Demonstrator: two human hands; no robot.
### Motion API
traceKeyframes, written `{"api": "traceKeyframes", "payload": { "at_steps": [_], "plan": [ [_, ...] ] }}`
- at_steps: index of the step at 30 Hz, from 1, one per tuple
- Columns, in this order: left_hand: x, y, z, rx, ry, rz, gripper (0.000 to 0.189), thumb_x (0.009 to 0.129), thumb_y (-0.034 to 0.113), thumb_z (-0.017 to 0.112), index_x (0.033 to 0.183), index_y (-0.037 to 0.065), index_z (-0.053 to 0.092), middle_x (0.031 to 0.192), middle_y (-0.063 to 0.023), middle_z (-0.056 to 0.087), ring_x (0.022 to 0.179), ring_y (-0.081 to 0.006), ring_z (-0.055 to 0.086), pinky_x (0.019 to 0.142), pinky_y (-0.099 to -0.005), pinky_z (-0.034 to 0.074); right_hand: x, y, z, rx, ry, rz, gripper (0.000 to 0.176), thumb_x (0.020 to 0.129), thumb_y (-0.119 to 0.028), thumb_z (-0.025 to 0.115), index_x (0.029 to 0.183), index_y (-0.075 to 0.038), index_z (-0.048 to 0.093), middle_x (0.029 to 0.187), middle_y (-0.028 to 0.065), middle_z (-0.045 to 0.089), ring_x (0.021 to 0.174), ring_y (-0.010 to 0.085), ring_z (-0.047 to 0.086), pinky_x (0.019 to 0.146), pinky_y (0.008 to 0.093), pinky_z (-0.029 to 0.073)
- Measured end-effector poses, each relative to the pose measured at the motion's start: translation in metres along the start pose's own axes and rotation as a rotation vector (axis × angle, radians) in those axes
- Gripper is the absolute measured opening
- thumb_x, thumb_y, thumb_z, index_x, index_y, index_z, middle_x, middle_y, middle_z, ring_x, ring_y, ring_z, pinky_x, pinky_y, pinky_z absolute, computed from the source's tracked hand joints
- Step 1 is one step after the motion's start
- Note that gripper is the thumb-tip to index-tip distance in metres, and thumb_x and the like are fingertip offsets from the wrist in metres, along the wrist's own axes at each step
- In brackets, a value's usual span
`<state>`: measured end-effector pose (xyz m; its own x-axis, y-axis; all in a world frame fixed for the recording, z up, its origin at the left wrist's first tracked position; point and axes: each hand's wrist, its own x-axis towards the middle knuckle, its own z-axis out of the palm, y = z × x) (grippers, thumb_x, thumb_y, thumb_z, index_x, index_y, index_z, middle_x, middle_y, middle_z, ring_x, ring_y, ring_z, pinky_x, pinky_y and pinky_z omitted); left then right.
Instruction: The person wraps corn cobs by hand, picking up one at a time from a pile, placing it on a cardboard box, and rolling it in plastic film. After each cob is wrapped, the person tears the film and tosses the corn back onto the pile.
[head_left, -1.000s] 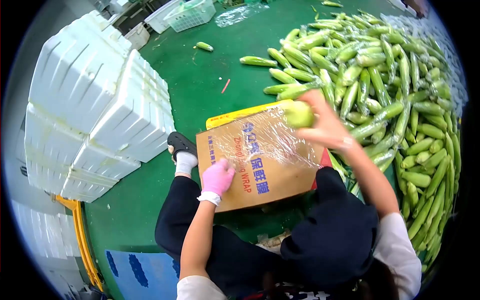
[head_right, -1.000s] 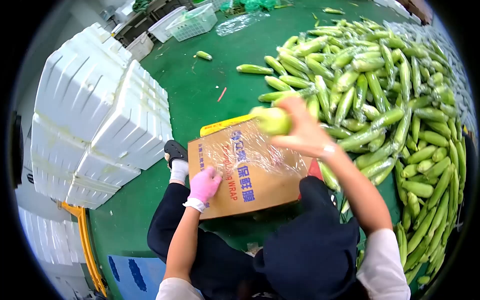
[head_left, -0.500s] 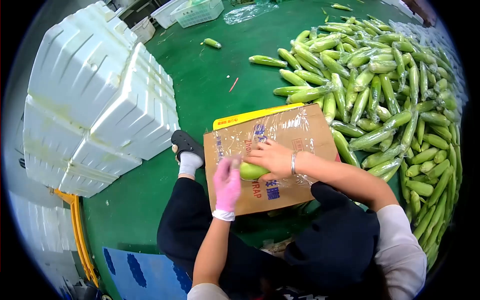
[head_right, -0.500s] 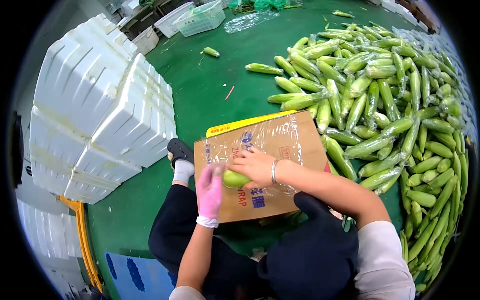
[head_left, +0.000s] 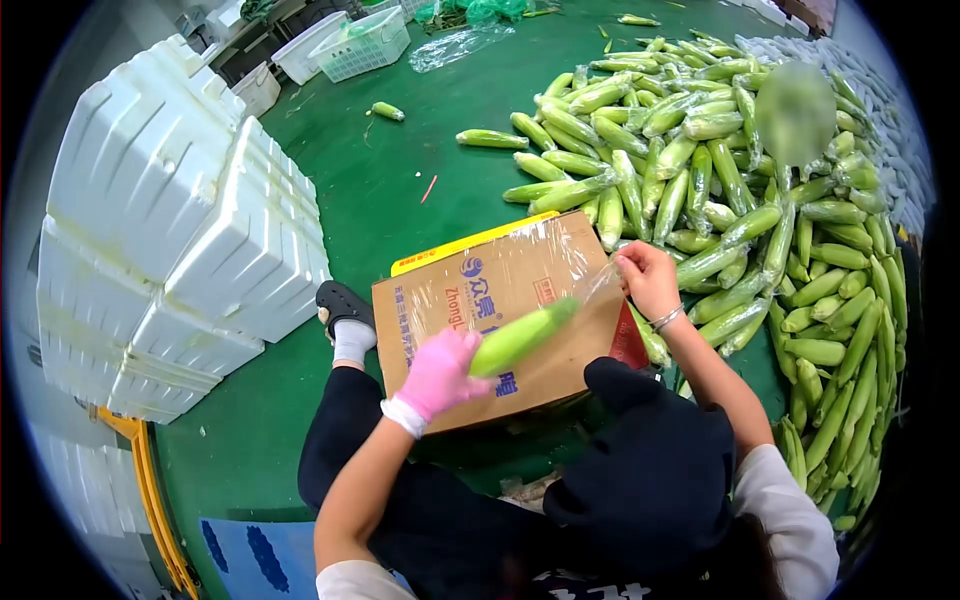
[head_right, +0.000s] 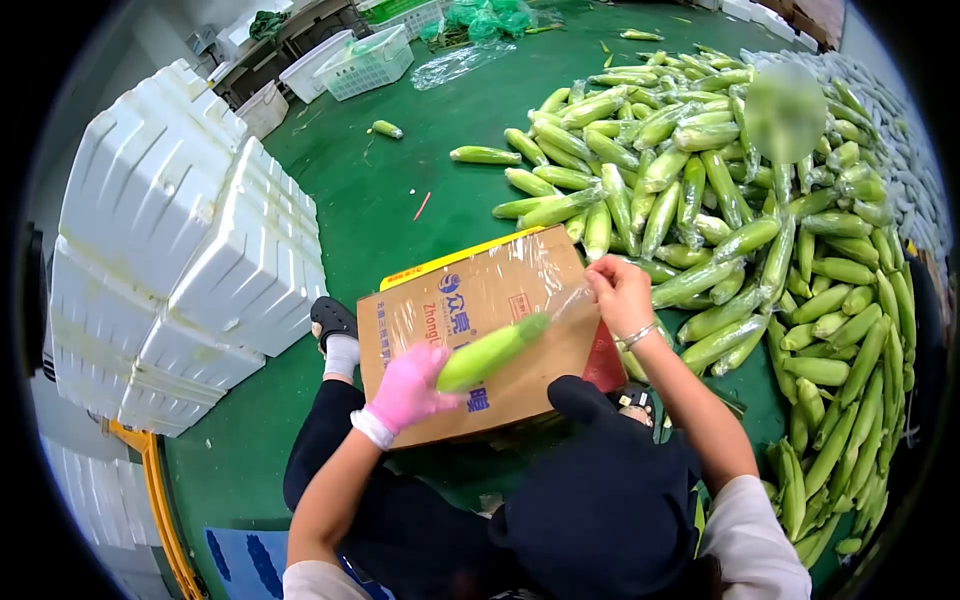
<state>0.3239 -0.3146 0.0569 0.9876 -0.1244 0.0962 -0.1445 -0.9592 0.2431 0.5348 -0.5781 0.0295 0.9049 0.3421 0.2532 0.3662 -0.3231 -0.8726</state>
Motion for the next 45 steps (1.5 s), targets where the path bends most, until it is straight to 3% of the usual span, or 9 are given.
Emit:
{"api": "traceKeyframes", "payload": {
  "at_steps": [5,9,13,15,19,22,27,35,45],
  "plan": [
    [-0.033,0.05,0.006,-0.317,-0.218,-0.07,0.056,0.074,0.044,0.078,0.108,0.004,0.058,0.089,-0.0169,0.061,0.088,-0.0356,0.062,0.077,-0.0432,0.051,-0.084,-0.005,0.022,0.014,-0.674,-0.269,0.031,0.089,-0.024,0.067,0.109,-0.001,0.064,0.095,0.0172,0.066,0.084,0.0307,0.064,0.079,0.04,0.052],
    [-0.027,0.048,0.019,-0.024,0.179,-0.231,0.068,0.075,0.038,0.079,0.125,0.0,0.053,0.116,-0.0236,0.057,0.106,-0.0415,0.055,0.093,-0.0485,0.044,-0.05,-0.014,0.053,-0.425,-0.674,-0.523,0.05,0.088,-0.043,0.063,0.116,-0.002,0.06,0.118,0.017,0.058,0.114,0.0337,0.053,0.096,0.0435,0.043],
    [0.015,0.022,0.02,0.107,0.179,-0.155,0.069,0.074,0.028,0.08,0.127,-0.002,0.049,0.124,-0.0256,0.052,0.112,-0.0432,0.049,0.097,-0.0477,0.04,0.047,-0.008,0.175,-0.47,-0.304,-0.575,0.022,0.079,-0.025,0.061,0.082,-0.005,0.069,0.083,0.0193,0.065,0.084,0.0328,0.064,0.076,0.0455,0.052],
    [0.029,-0.015,0.04,0.066,0.181,-0.231,0.074,0.071,0.025,0.081,0.132,-0.002,0.047,0.126,-0.0226,0.053,0.113,-0.0409,0.05,0.096,-0.046,0.04,0.073,-0.037,0.196,-0.254,-1.068,-0.428,0.046,0.095,-0.037,0.047,0.101,0.002,0.07,0.102,0.0256,0.068,0.1,0.0389,0.064,0.087,0.0467,0.05],
    [0.031,-0.008,0.028,0.335,0.268,-0.004,0.045,0.087,0.029,0.071,0.12,0.001,0.059,0.1,-0.0095,0.066,0.084,-0.0127,0.06,0.071,-0.0303,0.05,0.07,-0.079,0.151,-0.232,-1.366,-0.159,0.058,0.102,-0.045,0.035,0.128,0.002,0.058,0.129,0.0251,0.059,0.12,0.0372,0.055,0.103,0.0444,0.041],
    [0.008,0.011,0.051,-0.817,-0.027,-0.476,0.041,0.09,0.026,0.071,0.121,0.0,0.06,0.095,-0.0042,0.064,0.075,-0.0099,0.056,0.062,-0.0249,0.046,0.05,-0.071,0.143,-0.273,-1.439,-0.296,0.06,0.101,-0.046,0.036,0.126,0.003,0.058,0.127,0.0252,0.06,0.118,0.0377,0.056,0.101,0.0453,0.042],
    [-0.015,0.056,0.011,-1.297,-0.321,-0.804,0.036,0.093,0.02,0.066,0.122,-0.001,0.06,0.095,-0.0041,0.063,0.078,-0.0113,0.057,0.064,-0.0257,0.047,0.011,0.017,0.252,-0.473,-1.638,-0.599,0.047,0.098,-0.044,0.045,0.12,-0.006,0.063,0.132,0.0152,0.058,0.125,0.0337,0.049,0.107,0.0478,0.034],
    [-0.025,0.085,0.006,-1.36,-0.338,-0.896,0.036,0.094,0.019,0.065,0.123,-0.001,0.06,0.095,-0.0044,0.064,0.078,-0.0115,0.056,0.063,-0.0256,0.046,-0.051,0.052,0.152,0.271,-1.112,-0.629,0.032,0.088,-0.037,0.065,0.111,-0.016,0.066,0.119,0.0026,0.063,0.123,0.0268,0.048,0.098,0.0619,0.031],
    [0.0,0.126,-0.012,-1.154,-0.313,-0.696,0.035,0.095,0.017,0.063,0.124,-0.002,0.059,0.096,-0.0047,0.064,0.077,-0.0118,0.056,0.063,-0.0255,0.046,-0.119,0.048,0.056,0.455,-0.792,-0.27,0.026,0.088,-0.028,0.067,0.104,-0.007,0.069,0.099,0.0046,0.067,0.098,0.0173,0.06,0.086,0.0326,0.046]
  ]
}}
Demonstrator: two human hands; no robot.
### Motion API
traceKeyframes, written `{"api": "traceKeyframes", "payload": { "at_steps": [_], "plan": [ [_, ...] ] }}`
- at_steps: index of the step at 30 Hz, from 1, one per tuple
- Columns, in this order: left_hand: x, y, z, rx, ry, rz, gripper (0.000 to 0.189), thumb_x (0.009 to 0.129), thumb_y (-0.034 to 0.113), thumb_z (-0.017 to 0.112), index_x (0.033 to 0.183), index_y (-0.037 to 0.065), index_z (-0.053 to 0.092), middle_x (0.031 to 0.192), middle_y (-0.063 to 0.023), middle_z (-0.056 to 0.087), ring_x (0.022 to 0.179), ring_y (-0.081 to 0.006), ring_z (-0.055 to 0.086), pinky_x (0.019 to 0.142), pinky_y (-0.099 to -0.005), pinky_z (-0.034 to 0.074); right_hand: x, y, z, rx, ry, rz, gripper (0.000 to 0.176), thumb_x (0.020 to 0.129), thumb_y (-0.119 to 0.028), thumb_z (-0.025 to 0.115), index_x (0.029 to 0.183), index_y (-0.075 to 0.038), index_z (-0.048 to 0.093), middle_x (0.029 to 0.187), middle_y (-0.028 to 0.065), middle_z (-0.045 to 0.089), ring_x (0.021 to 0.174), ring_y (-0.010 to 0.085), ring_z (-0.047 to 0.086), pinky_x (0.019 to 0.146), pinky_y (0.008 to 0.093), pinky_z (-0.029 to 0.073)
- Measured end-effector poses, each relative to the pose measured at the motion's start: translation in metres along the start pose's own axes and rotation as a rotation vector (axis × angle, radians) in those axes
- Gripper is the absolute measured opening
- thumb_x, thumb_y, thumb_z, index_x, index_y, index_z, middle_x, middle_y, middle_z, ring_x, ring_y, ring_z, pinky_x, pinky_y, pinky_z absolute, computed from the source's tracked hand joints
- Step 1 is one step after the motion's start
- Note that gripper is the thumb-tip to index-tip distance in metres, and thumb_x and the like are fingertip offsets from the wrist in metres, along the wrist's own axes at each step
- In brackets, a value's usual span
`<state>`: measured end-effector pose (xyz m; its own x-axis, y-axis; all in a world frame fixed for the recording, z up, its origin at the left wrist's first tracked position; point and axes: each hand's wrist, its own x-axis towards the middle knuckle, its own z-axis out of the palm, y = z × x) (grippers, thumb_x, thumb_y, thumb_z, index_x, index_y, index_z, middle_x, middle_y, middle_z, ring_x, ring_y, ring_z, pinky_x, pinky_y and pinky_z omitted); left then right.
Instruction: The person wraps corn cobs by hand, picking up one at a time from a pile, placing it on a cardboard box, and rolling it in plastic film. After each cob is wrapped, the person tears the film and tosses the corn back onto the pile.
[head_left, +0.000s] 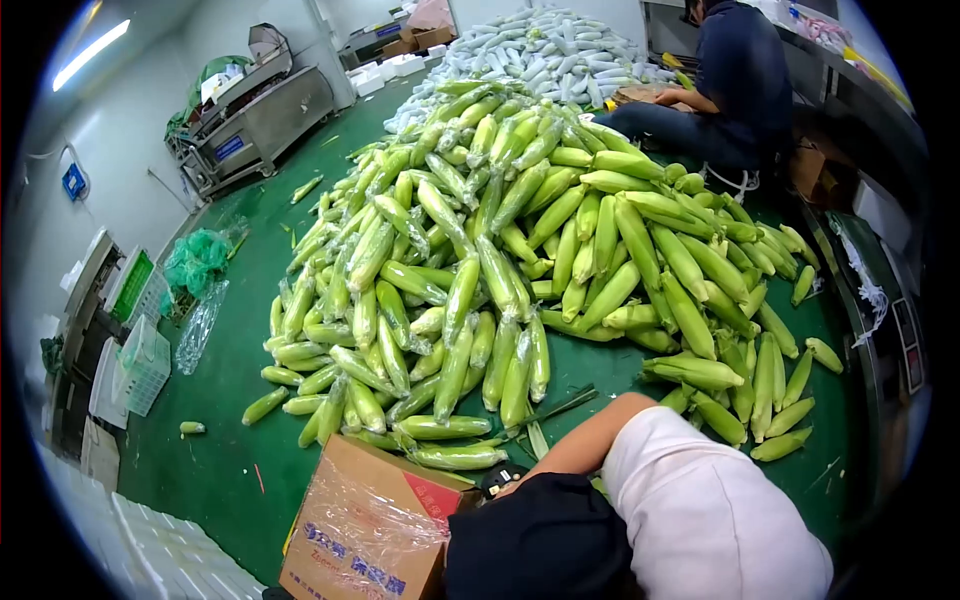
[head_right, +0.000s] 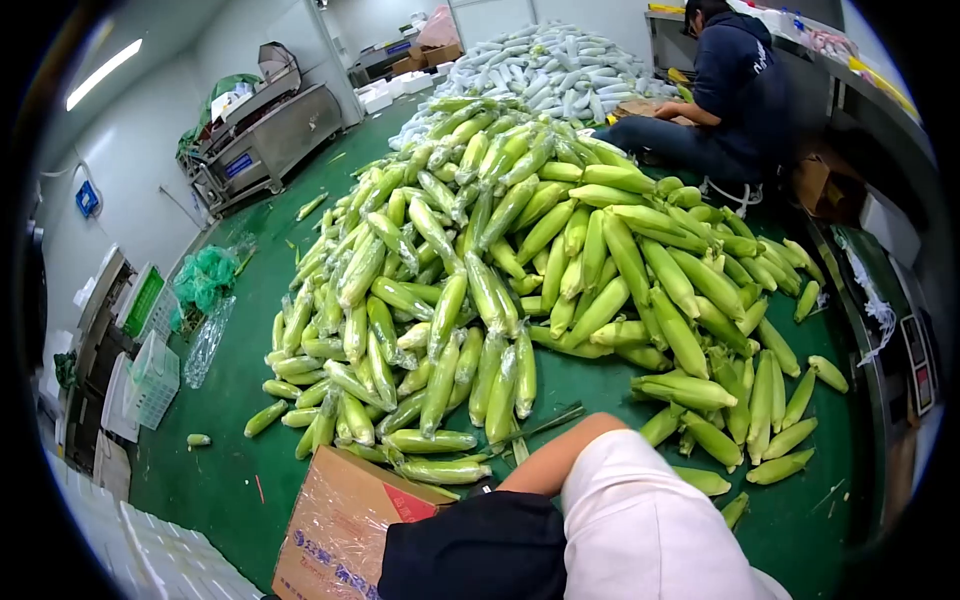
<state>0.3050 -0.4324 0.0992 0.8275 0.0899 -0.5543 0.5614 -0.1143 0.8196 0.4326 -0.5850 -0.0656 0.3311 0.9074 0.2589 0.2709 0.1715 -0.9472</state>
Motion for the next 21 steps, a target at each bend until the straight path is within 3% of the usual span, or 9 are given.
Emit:
{"api": "traceKeyframes", "payload": {
  "at_steps": [6,8,9,10,12,13,17,20,21],
  "plan": [
    [0.008,0.056,0.051,0.196,0.333,0.491,0.035,0.095,0.016,0.062,0.124,-0.002,0.059,0.096,-0.0049,0.064,0.077,-0.012,0.056,0.062,-0.0254,0.046,-0.062,-0.021,-0.059,0.415,0.815,0.52,0.026,0.097,-0.025,0.055,0.104,-0.005,0.069,0.095,0.0044,0.07,0.088,0.0125,0.062,0.079,0.0295,0.049],
    [0.084,0.043,0.072,-0.084,0.611,0.792,0.049,0.072,0.024,0.077,0.109,-0.004,0.062,0.093,-0.0154,0.063,0.085,-0.0312,0.061,0.082,-0.0429,0.049,-0.078,0.001,-0.045,-0.446,0.607,0.518,0.028,0.098,-0.024,0.053,0.113,-0.004,0.066,0.105,0.0109,0.071,0.095,0.02,0.066,0.086,0.0345,0.05],
    [0.099,0.048,0.098,0.47,0.379,1.132,0.027,0.082,0.02,0.07,0.098,-0.002,0.065,0.082,-0.0116,0.062,0.078,-0.0228,0.062,0.079,-0.037,0.051,-0.077,-0.008,-0.036,-0.2,0.723,0.632,0.03,0.097,-0.023,0.051,0.117,-0.006,0.065,0.112,0.0156,0.069,0.102,0.0256,0.066,0.093,0.0373,0.048],
    [0.115,0.047,0.129,0.445,0.283,1.053,0.032,0.082,0.018,0.071,0.105,-0.001,0.061,0.09,-0.0117,0.062,0.083,-0.0218,0.062,0.082,-0.0355,0.051,-0.079,-0.025,-0.038,-0.107,0.701,0.643,0.03,0.097,-0.023,0.051,0.117,-0.006,0.065,0.112,0.0156,0.069,0.102,0.0256,0.066,0.093,0.0373,0.048],
    [0.134,0.042,0.191,0.433,0.191,0.642,0.046,0.081,0.016,0.073,0.119,-0.001,0.054,0.105,-0.0119,0.062,0.093,-0.0199,0.062,0.087,-0.0326,0.05,-0.1,-0.063,-0.056,1.321,1.058,0.876,0.03,0.102,-0.027,0.045,0.119,-0.005,0.057,0.11,0.0165,0.062,0.096,0.0346,0.065,0.082,0.0473,0.054],
    [0.148,0.044,0.211,0.49,0.129,0.489,0.054,0.08,0.014,0.074,0.126,-0.001,0.051,0.113,-0.012,0.062,0.097,-0.0189,0.062,0.09,-0.0312,0.049,-0.136,-0.088,-0.062,1.612,1.084,0.493,0.028,0.1,-0.024,0.052,0.118,-0.004,0.056,0.109,0.017,0.063,0.089,0.0354,0.067,0.073,0.0472,0.056],
    [0.235,0.074,0.236,-0.154,-0.188,0.361,0.036,0.088,0.032,0.069,0.103,0.0,0.06,0.08,-0.0085,0.063,0.071,-0.0152,0.06,0.063,-0.0286,0.048,-0.303,-0.104,-0.021,-0.472,1.308,1.03,0.04,0.087,-0.017,0.065,0.12,0.001,0.053,0.112,0.0188,0.064,0.101,0.0338,0.064,0.087,0.0406,0.052],
    [0.335,0.123,0.224,0.038,-0.322,0.685,0.025,0.102,0.014,0.047,0.121,-0.001,0.051,0.119,-0.0155,0.059,0.105,-0.025,0.058,0.102,-0.0412,0.048,-0.344,-0.118,0.046,-0.389,0.845,1.35,0.049,0.083,-0.026,0.069,0.118,0.002,0.05,0.109,0.0213,0.059,0.105,0.0395,0.059,0.09,0.0436,0.049],
    [0.37,0.153,0.221,-0.623,-0.482,0.38,0.032,0.101,0.019,0.052,0.127,0.0,0.048,0.125,-0.0163,0.057,0.113,-0.0274,0.055,0.108,-0.0447,0.042,-0.34,-0.116,0.07,-0.4,0.752,1.405,0.054,0.081,-0.03,0.071,0.118,0.002,0.05,0.108,0.0223,0.058,0.102,0.0395,0.06,0.088,0.0442,0.051]
  ]
}}
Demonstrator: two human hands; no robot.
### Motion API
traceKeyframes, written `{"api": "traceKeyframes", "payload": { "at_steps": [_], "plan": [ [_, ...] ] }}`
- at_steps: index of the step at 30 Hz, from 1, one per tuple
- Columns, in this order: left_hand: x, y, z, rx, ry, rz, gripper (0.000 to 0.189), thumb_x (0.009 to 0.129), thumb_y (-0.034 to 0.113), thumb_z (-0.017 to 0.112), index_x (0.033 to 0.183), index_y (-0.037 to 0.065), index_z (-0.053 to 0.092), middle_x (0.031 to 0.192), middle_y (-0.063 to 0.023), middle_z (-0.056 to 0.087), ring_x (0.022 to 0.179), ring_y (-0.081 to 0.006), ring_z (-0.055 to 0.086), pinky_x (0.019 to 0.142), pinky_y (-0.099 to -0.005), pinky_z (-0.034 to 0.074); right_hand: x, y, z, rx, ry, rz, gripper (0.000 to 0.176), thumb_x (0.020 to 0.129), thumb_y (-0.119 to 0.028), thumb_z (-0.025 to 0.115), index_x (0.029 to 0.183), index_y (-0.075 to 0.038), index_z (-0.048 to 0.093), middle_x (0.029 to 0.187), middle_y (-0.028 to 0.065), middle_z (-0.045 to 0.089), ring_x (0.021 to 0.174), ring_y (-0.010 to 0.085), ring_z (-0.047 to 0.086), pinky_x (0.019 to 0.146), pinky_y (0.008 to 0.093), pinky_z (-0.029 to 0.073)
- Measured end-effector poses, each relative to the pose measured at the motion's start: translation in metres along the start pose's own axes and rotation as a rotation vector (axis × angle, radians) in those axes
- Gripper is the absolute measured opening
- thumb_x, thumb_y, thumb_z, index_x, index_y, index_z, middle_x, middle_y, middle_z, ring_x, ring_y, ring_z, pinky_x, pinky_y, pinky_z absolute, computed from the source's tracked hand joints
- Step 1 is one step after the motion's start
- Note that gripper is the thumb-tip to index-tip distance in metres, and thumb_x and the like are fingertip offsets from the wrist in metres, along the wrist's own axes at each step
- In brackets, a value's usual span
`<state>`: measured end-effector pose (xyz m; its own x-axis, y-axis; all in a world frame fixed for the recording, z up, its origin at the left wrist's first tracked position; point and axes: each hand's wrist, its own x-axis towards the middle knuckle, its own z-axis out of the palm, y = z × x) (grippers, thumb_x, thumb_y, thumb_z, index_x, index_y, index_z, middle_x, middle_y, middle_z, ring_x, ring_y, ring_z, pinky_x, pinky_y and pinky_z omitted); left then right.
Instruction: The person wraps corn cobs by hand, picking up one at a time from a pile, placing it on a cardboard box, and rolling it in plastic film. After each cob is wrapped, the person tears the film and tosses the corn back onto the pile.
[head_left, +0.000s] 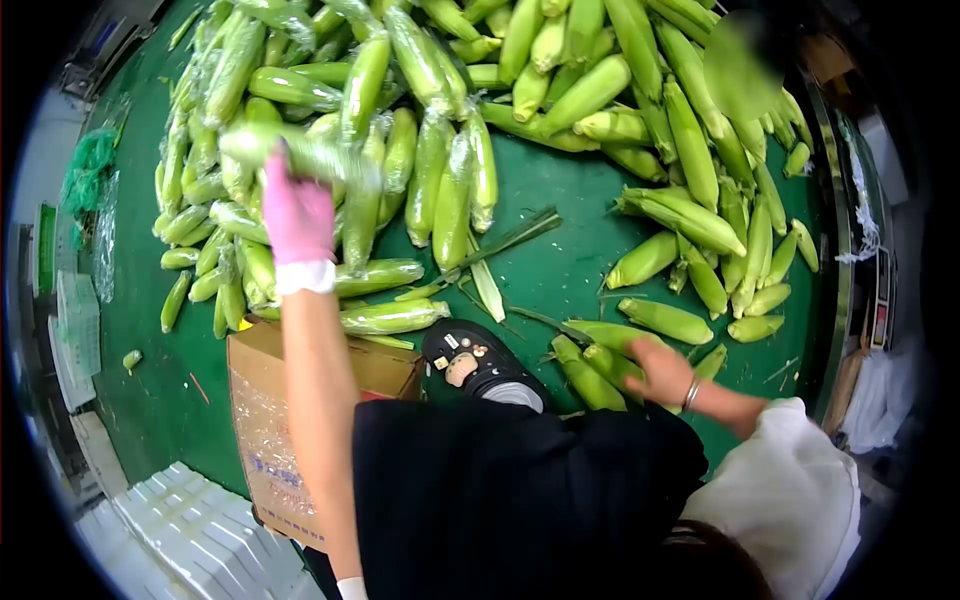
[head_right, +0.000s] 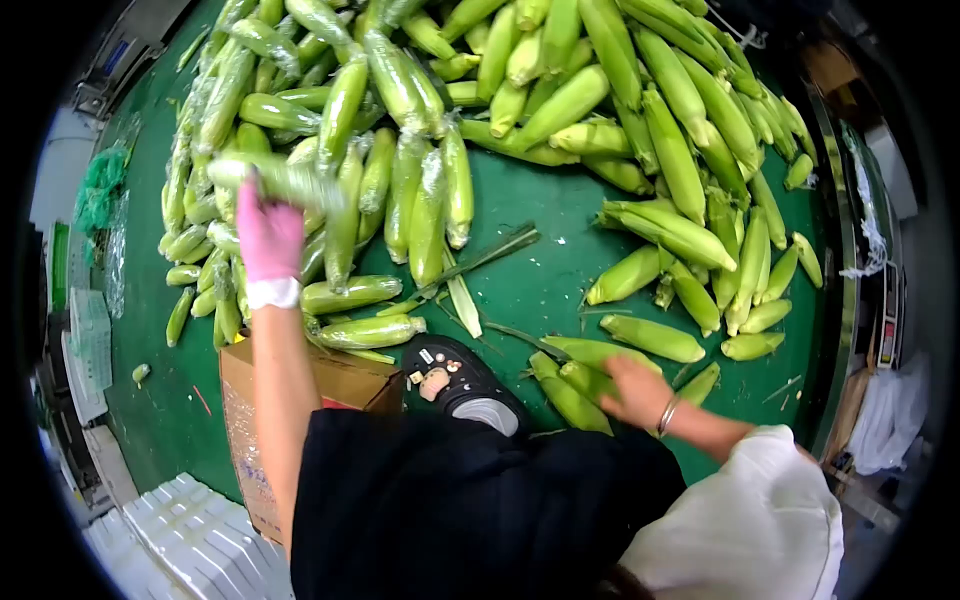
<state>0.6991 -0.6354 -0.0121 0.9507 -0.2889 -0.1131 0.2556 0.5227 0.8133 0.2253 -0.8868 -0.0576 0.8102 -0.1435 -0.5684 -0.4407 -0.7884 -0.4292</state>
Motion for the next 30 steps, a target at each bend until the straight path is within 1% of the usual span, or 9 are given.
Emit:
{"api": "traceKeyframes", "payload": {
  "at_steps": [4,7,11,15,20,23,25,27,30],
  "plan": [
    [-0.037,0.074,0.015,0.135,-0.148,0.215,0.041,0.098,0.028,0.056,0.13,0.002,0.052,0.128,-0.0158,0.057,0.115,-0.0278,0.057,0.097,-0.0419,0.047,-0.013,0.006,0.047,-0.277,-0.067,0.136,0.07,0.071,-0.05,0.079,0.11,0.002,0.051,0.105,0.0242,0.059,0.085,0.038,0.065,0.073,0.0447,0.055],
    [-0.139,0.102,-0.027,0.692,0.206,0.281,0.038,0.096,0.027,0.06,0.117,-0.005,0.059,0.102,-0.0102,0.068,0.086,-0.0177,0.065,0.082,-0.0301,0.051,0.011,0.014,0.059,-0.383,-0.025,0.044,0.069,0.063,-0.057,0.083,0.096,-0.001,0.056,0.093,0.0201,0.062,0.079,0.0365,0.065,0.069,0.0448,0.054],
    [-0.321,0.125,-0.115,0.924,0.822,0.194,0.026,0.092,0.013,0.063,0.11,-0.005,0.062,0.096,-0.0071,0.066,0.085,-0.0133,0.062,0.079,-0.027,0.05,0.021,0.014,0.051,-0.235,0.271,-0.251,0.057,0.064,-0.04,0.087,0.093,-0.001,0.058,0.09,0.0185,0.062,0.077,0.0415,0.061,0.067,0.0439,0.05],
    [-0.473,0.117,-0.171,1.312,1.164,-0.041,0.025,0.087,0.019,0.069,0.099,-0.001,0.06,0.08,-0.0087,0.059,0.071,-0.0166,0.054,0.07,-0.0302,0.048,0.061,-0.122,-0.05,0.377,0.505,-0.453,0.049,0.074,-0.018,0.079,0.112,0.003,0.057,0.101,0.0149,0.065,0.09,0.0262,0.062,0.083,0.036,0.05],
    [-0.516,0.07,-0.132,1.596,1.104,-0.282,0.06,0.076,0.051,0.077,0.1,0.0,0.056,0.09,-0.0166,0.062,0.083,-0.0346,0.063,0.071,-0.0421,0.051,0.078,-0.333,-0.093,0.937,0.001,-0.903,0.063,0.081,-0.008,0.071,0.136,-0.005,0.042,0.125,0.0087,0.055,0.11,0.0199,0.056,0.097,0.036,0.047],
    [-0.51,0.062,-0.13,1.674,1.054,-0.342,0.045,0.082,0.044,0.073,0.094,0.003,0.057,0.083,-0.016,0.063,0.078,-0.0375,0.064,0.067,-0.0453,0.05,0.11,-0.41,-0.001,1.112,-0.665,-0.789,0.043,0.084,-0.012,0.074,0.123,-0.006,0.056,0.11,0.0056,0.062,0.104,0.0181,0.058,0.091,0.0346,0.046],
    [-0.509,0.063,-0.135,1.641,1.003,-0.279,0.035,0.085,0.038,0.069,0.087,0.005,0.057,0.076,-0.0144,0.062,0.076,-0.0378,0.064,0.066,-0.0461,0.05,0.107,-0.442,0.056,1.284,-0.98,-0.356,0.037,0.085,-0.014,0.074,0.118,-0.006,0.058,0.11,0.0055,0.064,0.101,0.0173,0.06,0.088,0.0339,0.048],
    [-0.514,0.056,-0.146,1.573,0.893,-0.203,0.032,0.087,0.031,0.065,0.084,0.002,0.054,0.068,-0.0165,0.059,0.067,-0.0347,0.062,0.063,-0.0436,0.049,0.111,-0.441,0.105,1.244,-0.911,-0.4,0.033,0.086,-0.014,0.073,0.115,-0.005,0.06,0.109,0.0057,0.065,0.099,0.0171,0.061,0.084,0.0335,0.049],
    [-0.552,0.06,-0.133,0.408,0.948,-0.042,0.023,0.092,0.023,0.057,0.081,0.004,0.051,0.063,-0.0105,0.053,0.059,-0.0275,0.056,0.056,-0.0382,0.046,0.112,-0.407,0.104,1.177,-0.916,-0.328,0.037,0.086,-0.014,0.074,0.118,-0.003,0.058,0.112,0.0072,0.065,0.102,0.0191,0.062,0.084,0.0336,0.05]
  ]
}}
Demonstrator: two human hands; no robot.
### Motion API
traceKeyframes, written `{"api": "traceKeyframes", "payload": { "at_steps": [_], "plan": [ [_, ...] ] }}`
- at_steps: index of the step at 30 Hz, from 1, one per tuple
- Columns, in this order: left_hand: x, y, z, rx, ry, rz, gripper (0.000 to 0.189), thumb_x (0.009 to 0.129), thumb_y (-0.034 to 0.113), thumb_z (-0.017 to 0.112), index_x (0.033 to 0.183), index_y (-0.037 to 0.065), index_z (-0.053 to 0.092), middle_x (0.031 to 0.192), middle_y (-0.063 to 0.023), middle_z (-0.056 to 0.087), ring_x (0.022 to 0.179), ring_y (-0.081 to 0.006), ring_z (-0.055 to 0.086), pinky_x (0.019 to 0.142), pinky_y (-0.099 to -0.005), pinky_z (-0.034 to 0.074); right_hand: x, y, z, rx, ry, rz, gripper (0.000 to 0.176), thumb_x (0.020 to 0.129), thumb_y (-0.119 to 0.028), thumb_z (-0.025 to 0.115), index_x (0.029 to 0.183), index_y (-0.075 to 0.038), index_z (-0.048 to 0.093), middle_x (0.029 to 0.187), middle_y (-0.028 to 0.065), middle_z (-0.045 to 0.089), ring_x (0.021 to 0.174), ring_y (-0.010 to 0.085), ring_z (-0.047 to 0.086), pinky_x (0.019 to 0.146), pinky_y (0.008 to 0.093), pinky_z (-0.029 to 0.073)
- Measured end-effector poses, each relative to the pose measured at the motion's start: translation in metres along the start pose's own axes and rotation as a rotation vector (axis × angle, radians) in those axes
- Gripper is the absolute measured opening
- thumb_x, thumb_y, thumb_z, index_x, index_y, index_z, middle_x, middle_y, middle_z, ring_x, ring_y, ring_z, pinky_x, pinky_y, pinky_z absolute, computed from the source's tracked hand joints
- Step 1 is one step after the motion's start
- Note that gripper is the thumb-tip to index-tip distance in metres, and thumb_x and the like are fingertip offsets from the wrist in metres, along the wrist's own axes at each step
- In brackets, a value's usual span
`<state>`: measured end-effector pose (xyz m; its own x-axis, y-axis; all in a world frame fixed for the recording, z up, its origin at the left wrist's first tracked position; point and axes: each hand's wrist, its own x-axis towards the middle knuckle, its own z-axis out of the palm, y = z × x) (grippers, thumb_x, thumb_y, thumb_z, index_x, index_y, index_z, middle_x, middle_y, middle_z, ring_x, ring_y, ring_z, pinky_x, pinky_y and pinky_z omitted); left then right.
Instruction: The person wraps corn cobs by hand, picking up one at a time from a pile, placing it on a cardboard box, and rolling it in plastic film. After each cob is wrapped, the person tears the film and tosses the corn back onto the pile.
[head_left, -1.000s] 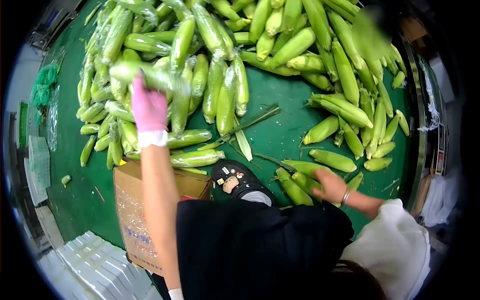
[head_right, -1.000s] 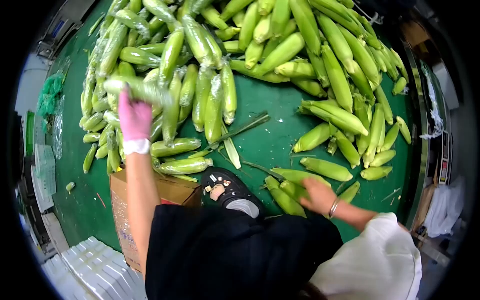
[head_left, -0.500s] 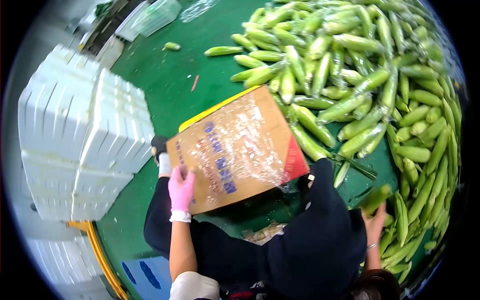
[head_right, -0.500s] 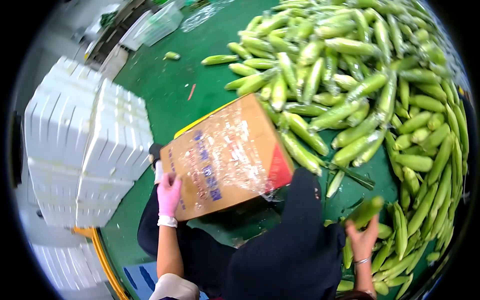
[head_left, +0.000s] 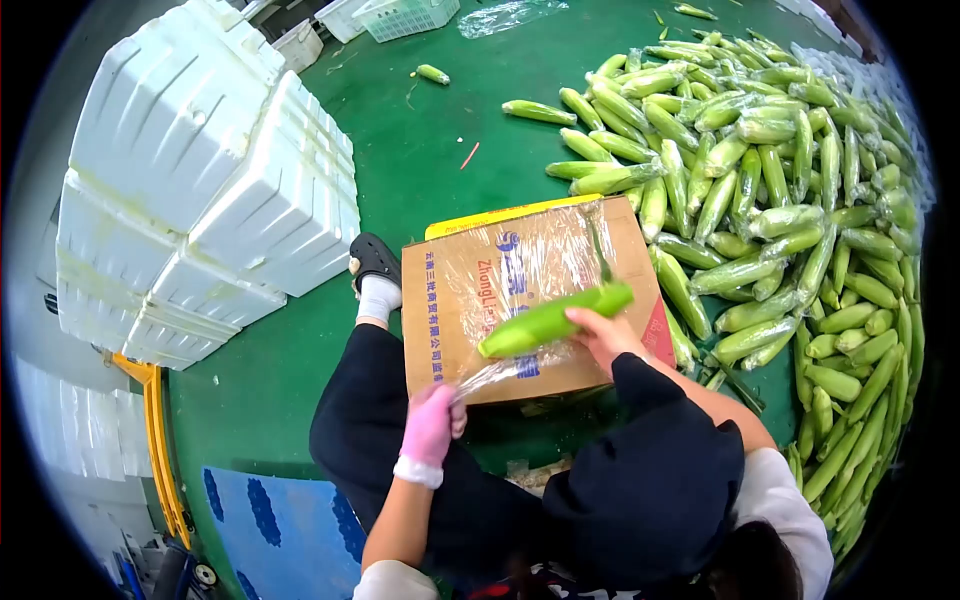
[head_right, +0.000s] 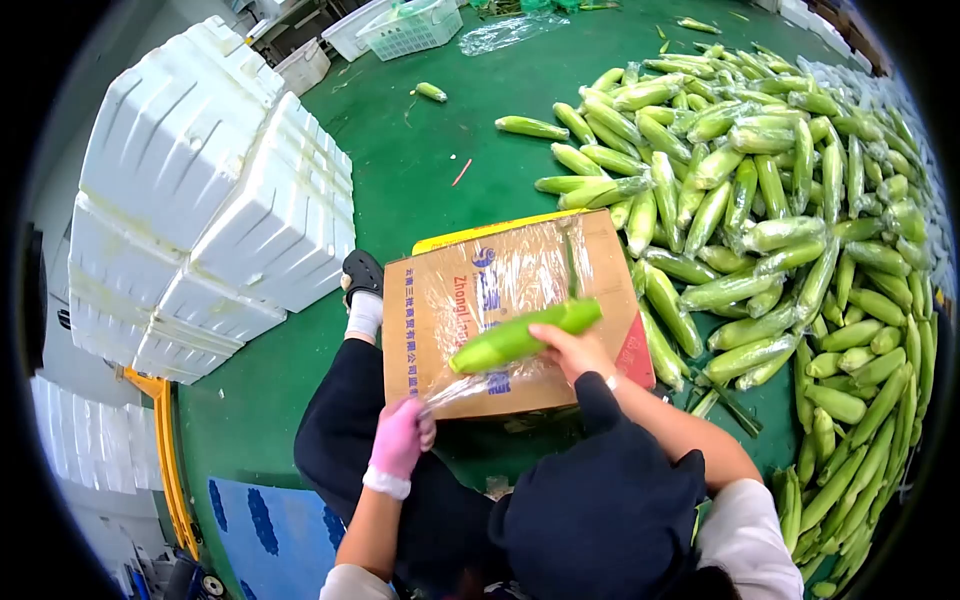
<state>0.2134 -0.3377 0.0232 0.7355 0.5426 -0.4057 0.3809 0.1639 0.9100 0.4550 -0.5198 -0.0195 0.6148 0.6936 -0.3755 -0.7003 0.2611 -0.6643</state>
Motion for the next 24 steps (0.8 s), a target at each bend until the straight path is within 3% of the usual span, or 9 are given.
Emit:
{"api": "traceKeyframes", "payload": {
  "at_steps": [1,5,9,11,15,17,18,19,24],
  "plan": [
    [-0.013,0.0,-0.006,-0.623,-0.038,-0.184,0.02,0.093,0.021,0.056,0.081,0.005,0.052,0.063,-0.0083,0.051,0.058,-0.0251,0.054,0.055,-0.0358,0.045,-0.005,0.003,-0.004,-0.073,0.038,0.037,0.039,0.086,-0.015,0.074,0.12,-0.003,0.058,0.112,0.008,0.065,0.104,0.02,0.062,0.084,0.0334,0.051],
    [-0.006,0.024,0.058,-0.823,0.422,0.297,0.013,0.096,0.011,0.052,0.087,0.003,0.057,0.085,-0.0109,0.064,0.08,-0.0222,0.064,0.075,-0.0339,0.053,-0.02,-0.004,0.013,-0.189,0.042,0.069,0.042,0.089,-0.018,0.071,0.124,-0.001,0.053,0.118,0.0151,0.063,0.107,0.0243,0.063,0.087,0.0355,0.053],
    [0.055,0.028,0.083,0.123,0.298,0.64,0.03,0.093,0.02,0.061,0.113,-0.004,0.062,0.107,-0.0148,0.067,0.095,-0.0212,0.064,0.085,-0.0331,0.05,-0.015,-0.026,0.02,-0.224,0.103,0.328,0.049,0.092,-0.034,0.068,0.124,0.0,0.053,0.11,0.0221,0.066,0.099,0.0267,0.067,0.084,0.033,0.053],
    [0.067,0.045,0.084,1.098,0.135,0.898,0.058,0.082,0.039,0.073,0.123,0.001,0.057,0.107,-0.0185,0.064,0.093,-0.0295,0.063,0.084,-0.0367,0.05,-0.013,-0.026,0.008,-0.28,-0.048,0.338,0.052,0.091,-0.037,0.069,0.125,0.0,0.053,0.112,0.021,0.065,0.098,0.0267,0.067,0.085,0.0339,0.053],
    [0.086,0.055,0.068,1.167,-0.026,0.94,0.077,0.07,0.051,0.079,0.125,0.004,0.054,0.102,-0.02,0.062,0.088,-0.0353,0.063,0.079,-0.0399,0.051,-0.073,-0.036,-0.013,-1.941,-0.005,-0.899,0.045,0.076,-0.029,0.075,0.112,-0.007,0.06,0.104,0.012,0.059,0.096,0.0302,0.059,0.081,0.038,0.051],
    [0.088,0.056,0.06,1.174,-0.127,0.884,0.07,0.069,0.048,0.081,0.117,0.003,0.057,0.098,-0.0195,0.063,0.095,-0.0362,0.062,0.08,-0.0438,0.05,-0.064,-0.042,-0.048,-1.872,-0.019,-0.968,0.031,0.071,-0.018,0.069,0.1,-0.009,0.063,0.094,0.0129,0.059,0.082,0.0343,0.058,0.071,0.0414,0.05],
    [0.087,0.055,0.054,1.167,-0.144,0.837,0.065,0.069,0.046,0.081,0.113,0.004,0.058,0.091,-0.018,0.064,0.087,-0.0351,0.064,0.075,-0.0437,0.051,-0.072,-0.061,-0.051,-1.891,0.113,-0.679,0.014,0.074,-0.012,0.063,0.087,-0.006,0.063,0.083,0.014,0.06,0.071,0.0354,0.058,0.064,0.044,0.05],
    [0.084,0.051,0.053,1.166,-0.149,0.845,0.065,0.069,0.046,0.081,0.113,0.004,0.058,0.091,-0.018,0.064,0.087,-0.0351,0.064,0.075,-0.0437,0.051,-0.057,-0.067,-0.089,-1.709,0.248,-0.989,0.008,0.077,-0.009,0.064,0.083,-0.004,0.065,0.074,0.0161,0.061,0.065,0.0382,0.057,0.058,0.0441,0.049],
    [0.049,0.036,0.063,1.114,-0.281,0.819,0.055,0.072,0.046,0.08,0.103,0.006,0.059,0.081,-0.0176,0.063,0.077,-0.0361,0.065,0.07,-0.042,0.052,-0.017,-0.098,-0.064,-0.642,0.328,-0.464,0.01,0.085,-0.002,0.062,0.092,0.002,0.068,0.077,0.0079,0.07,0.066,0.0122,0.068,0.06,0.0298,0.055]
  ]
}}
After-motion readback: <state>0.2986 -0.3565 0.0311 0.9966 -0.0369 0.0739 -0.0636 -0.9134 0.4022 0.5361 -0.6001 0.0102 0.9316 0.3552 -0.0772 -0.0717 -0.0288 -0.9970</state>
